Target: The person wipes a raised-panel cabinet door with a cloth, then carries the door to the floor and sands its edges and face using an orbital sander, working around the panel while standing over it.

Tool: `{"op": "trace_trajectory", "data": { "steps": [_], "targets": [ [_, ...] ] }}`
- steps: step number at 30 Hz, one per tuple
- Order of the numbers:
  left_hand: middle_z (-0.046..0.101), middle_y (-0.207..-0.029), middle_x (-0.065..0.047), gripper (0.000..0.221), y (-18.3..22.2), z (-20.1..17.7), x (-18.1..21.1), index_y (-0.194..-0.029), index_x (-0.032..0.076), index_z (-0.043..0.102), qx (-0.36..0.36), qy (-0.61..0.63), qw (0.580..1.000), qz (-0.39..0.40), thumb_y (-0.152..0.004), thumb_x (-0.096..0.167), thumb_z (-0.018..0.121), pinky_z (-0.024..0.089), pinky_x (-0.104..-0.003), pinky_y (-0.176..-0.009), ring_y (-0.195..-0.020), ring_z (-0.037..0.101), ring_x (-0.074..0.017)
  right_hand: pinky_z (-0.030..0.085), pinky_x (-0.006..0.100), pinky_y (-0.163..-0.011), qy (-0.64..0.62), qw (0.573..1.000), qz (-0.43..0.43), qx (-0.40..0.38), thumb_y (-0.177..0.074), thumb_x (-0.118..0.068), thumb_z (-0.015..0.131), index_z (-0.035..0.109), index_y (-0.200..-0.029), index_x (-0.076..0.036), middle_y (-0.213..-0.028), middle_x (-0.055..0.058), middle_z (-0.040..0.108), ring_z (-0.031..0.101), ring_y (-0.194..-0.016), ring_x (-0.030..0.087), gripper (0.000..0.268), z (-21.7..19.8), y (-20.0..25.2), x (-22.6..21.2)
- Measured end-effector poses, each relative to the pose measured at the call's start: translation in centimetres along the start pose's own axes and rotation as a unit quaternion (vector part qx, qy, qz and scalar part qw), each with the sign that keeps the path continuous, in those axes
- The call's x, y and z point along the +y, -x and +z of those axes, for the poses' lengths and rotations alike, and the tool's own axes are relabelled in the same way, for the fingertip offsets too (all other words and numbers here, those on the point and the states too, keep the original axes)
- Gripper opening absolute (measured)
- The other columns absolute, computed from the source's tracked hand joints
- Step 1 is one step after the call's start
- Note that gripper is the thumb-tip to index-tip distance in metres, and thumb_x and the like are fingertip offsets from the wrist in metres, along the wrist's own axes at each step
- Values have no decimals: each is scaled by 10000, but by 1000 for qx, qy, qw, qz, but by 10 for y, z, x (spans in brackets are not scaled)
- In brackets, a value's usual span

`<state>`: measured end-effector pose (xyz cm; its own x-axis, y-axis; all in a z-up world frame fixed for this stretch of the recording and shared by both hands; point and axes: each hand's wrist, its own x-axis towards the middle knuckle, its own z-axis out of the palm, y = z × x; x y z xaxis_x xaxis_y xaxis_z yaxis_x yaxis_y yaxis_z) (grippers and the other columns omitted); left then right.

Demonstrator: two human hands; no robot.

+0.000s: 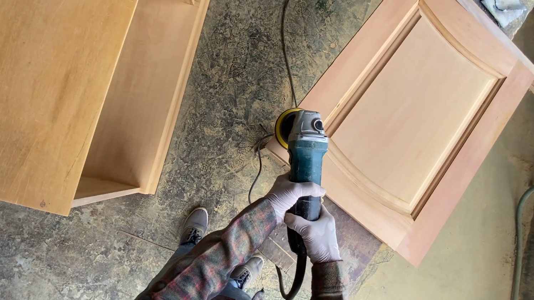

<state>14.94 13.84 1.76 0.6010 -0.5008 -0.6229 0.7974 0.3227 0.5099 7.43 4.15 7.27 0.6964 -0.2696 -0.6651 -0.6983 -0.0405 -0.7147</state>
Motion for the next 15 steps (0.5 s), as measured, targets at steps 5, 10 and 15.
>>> {"op": "trace_trajectory", "data": {
  "steps": [5, 10, 15],
  "targets": [
    [656, -841, -54, 376, 20, -8, -6, -980, 45, 662, 17, 13, 1000, -6, -670, 154, 845, 577, -347, -693, -724, 662, -170, 554, 277, -633, 4, 999, -24, -21, -628, -195, 858, 682, -1019, 16, -834, 52, 704, 658, -694, 130, 478, 7, 12, 13],
    [644, -839, -39, 392, 22, 0, -18, -995, 72, 645, 16, 4, 1000, -5, -660, 125, 841, 574, -348, -684, -723, 658, -168, 534, 293, -597, -23, 1000, -9, 6, -639, -183, 851, 673, -1026, 11, -824, 57, 688, 636, -668, 137, 468, 3, 21, 24],
    [651, -836, -45, 378, 19, 13, -46, -987, 50, 650, -2, -29, 1000, -3, -676, 134, 848, 567, -347, -681, -720, 656, -172, 537, 298, -589, -26, 999, 9, 31, -639, -181, 836, 678, -1020, 13, -794, 61, 689, 644, -651, 146, 455, -17, 34, 40]
  ]
}}
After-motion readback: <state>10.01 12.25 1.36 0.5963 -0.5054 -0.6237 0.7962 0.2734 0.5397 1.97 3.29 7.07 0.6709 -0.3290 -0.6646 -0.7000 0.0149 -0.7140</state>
